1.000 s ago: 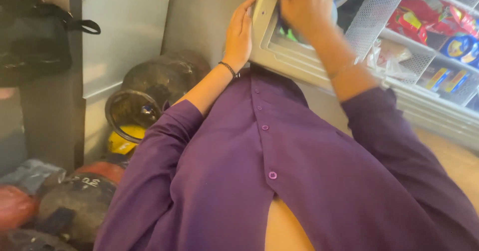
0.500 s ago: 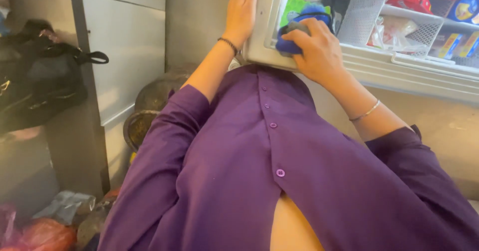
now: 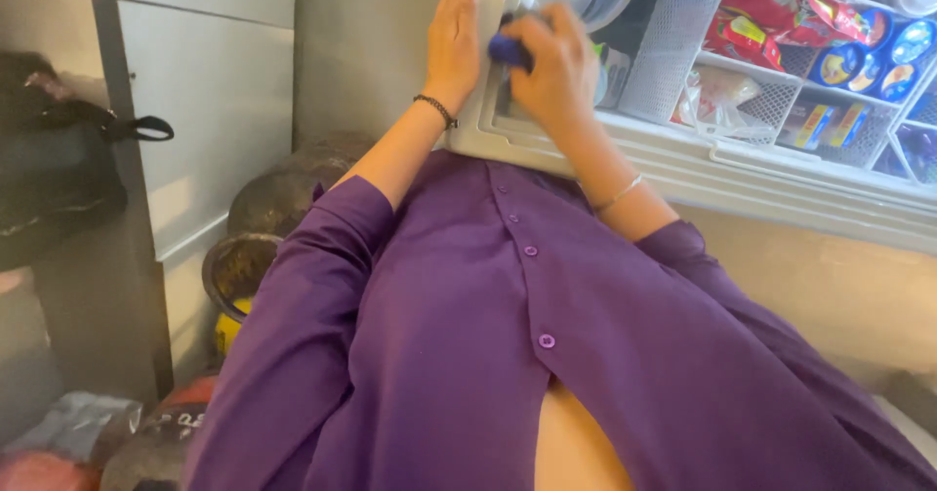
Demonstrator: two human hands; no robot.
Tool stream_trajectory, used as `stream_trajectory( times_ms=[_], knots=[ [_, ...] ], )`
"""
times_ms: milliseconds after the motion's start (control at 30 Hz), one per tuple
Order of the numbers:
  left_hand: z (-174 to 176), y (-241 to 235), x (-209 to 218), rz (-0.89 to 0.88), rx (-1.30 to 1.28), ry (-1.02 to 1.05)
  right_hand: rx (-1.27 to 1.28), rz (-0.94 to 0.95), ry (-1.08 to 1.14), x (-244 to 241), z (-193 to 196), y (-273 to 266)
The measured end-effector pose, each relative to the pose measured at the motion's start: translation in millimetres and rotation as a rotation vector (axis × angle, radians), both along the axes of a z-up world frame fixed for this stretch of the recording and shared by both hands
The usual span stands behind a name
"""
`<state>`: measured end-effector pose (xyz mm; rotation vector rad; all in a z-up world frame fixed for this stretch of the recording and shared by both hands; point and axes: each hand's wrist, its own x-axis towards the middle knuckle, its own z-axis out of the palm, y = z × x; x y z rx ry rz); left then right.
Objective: Cleaning the inside and outside of a commercial chest freezer using a cloth.
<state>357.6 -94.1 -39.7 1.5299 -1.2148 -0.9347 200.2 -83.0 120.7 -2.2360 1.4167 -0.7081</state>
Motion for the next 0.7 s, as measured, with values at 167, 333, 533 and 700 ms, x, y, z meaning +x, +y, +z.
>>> stream_trajectory(
  times_ms=[167, 333, 533, 700],
  knots=[
    [18.8, 1.1, 1.1, -0.002, 0.014, 0.005, 0.146, -0.166, 0.151, -11.7, -52.7, -79.0],
    [32.3, -1.5, -1.1, 0.013, 0.041, 0.036, 0.258, -0.186, 0.311, -22.2, -76.4, -98.4],
    [24.2, -3.3, -3.1, 0.068, 0.125, 0.015, 0.213, -0.023, 0.323, -32.1, -80.2, -73.7],
    [-25.2, -6.9, -3.8, 0.038, -0.079, -0.158, 0.15, 0.093, 0.345, -40.1, -72.4, -63.5]
  ],
)
